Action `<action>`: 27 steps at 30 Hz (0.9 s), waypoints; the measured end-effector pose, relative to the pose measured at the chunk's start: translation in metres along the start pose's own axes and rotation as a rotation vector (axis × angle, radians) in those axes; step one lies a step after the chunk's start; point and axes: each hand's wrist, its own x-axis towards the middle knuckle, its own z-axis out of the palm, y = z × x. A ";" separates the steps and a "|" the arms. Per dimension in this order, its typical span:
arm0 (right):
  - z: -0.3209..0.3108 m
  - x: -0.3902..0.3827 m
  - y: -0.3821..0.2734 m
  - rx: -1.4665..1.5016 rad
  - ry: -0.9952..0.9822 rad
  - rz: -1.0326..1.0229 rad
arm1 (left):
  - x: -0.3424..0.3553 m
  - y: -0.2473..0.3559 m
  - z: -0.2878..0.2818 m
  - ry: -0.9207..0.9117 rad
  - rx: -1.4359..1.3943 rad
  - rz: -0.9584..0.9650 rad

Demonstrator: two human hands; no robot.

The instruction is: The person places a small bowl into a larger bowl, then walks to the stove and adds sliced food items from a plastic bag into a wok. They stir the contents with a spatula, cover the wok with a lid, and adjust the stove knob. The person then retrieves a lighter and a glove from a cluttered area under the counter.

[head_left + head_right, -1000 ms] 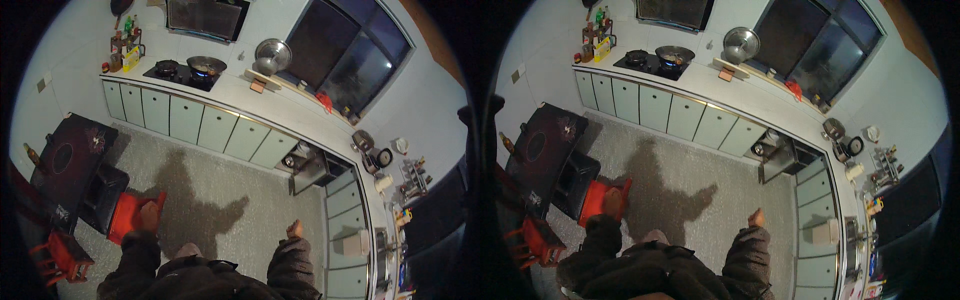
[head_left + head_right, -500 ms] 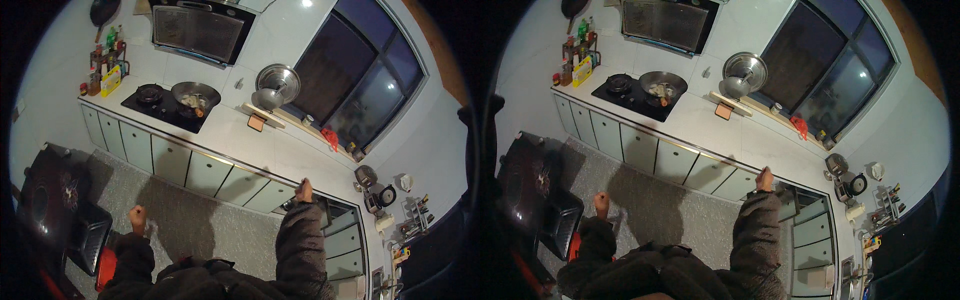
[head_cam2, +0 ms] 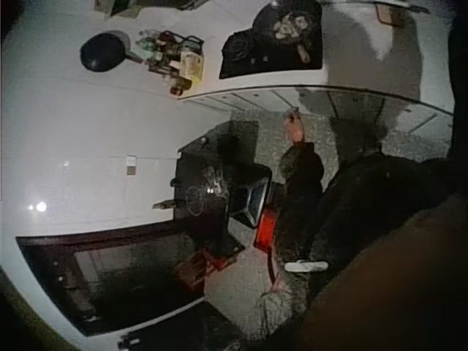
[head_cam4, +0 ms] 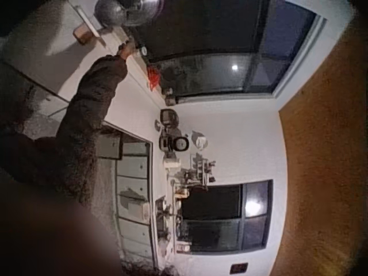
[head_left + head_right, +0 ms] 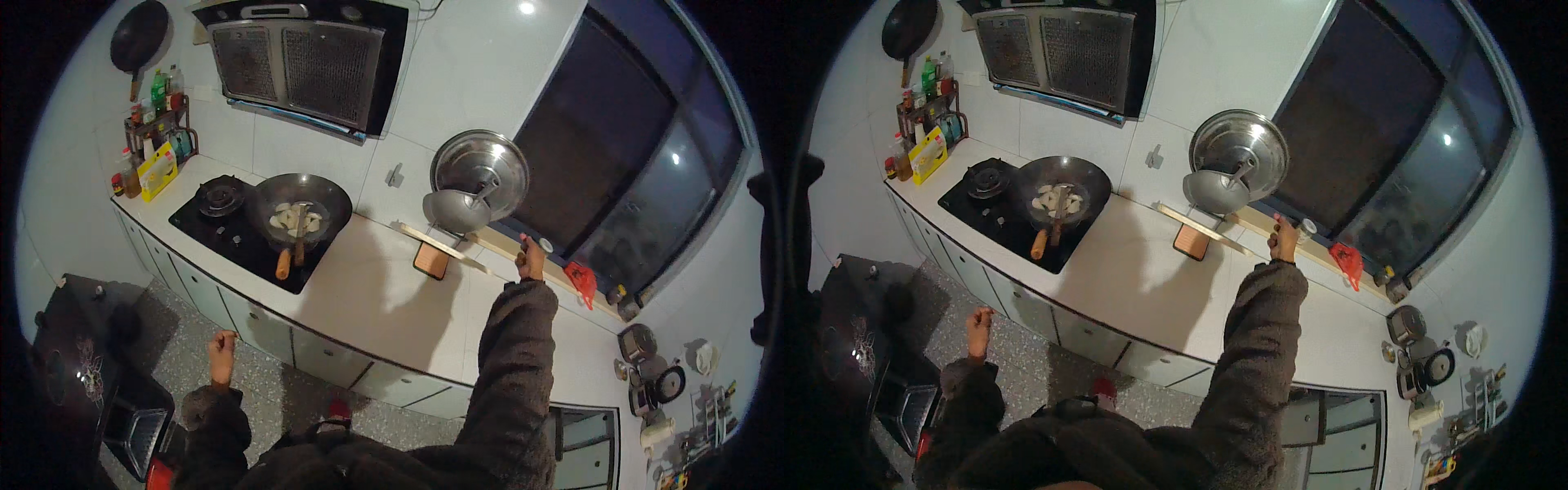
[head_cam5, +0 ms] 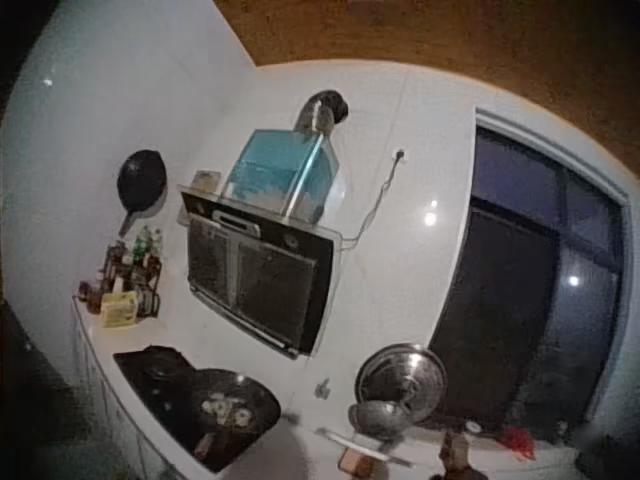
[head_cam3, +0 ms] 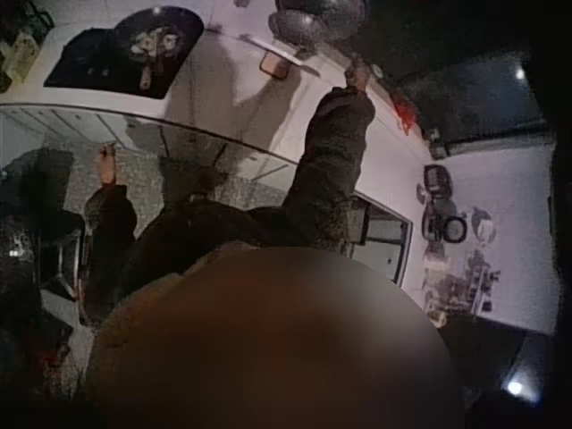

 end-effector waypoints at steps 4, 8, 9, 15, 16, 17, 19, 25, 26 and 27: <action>0.044 0.121 0.013 -0.111 -0.031 0.069 | 0.042 0.027 0.023 0.036 0.124 -0.043; 0.063 0.205 0.043 -0.208 -0.193 0.096 | 0.064 0.052 0.049 0.056 0.178 -0.012; 0.071 0.225 0.047 -0.238 -0.245 0.137 | 0.069 0.057 0.051 0.036 0.176 0.013; 0.064 0.275 0.074 -0.695 -0.604 -0.356 | 0.077 0.056 0.070 0.128 0.433 -0.133; 0.060 0.278 0.075 -1.109 -0.633 -1.136 | 0.076 0.056 0.072 0.088 0.359 -0.131; 0.056 0.281 0.075 -1.040 -0.732 -1.203 | 0.078 0.054 0.079 0.117 0.334 -0.033; 0.055 0.290 0.074 -0.854 -0.877 -0.914 | 0.083 0.058 0.086 0.113 0.367 -0.116; 0.068 0.313 0.063 -0.583 -0.625 0.084 | 0.130 0.102 0.116 -0.053 0.510 -0.003; 0.072 0.309 0.063 -0.892 -0.661 -0.189 | 0.139 0.113 0.119 -0.126 0.503 0.026; 0.073 0.303 0.062 -1.194 -0.682 -0.469 | 0.149 0.125 0.124 -0.199 0.499 0.052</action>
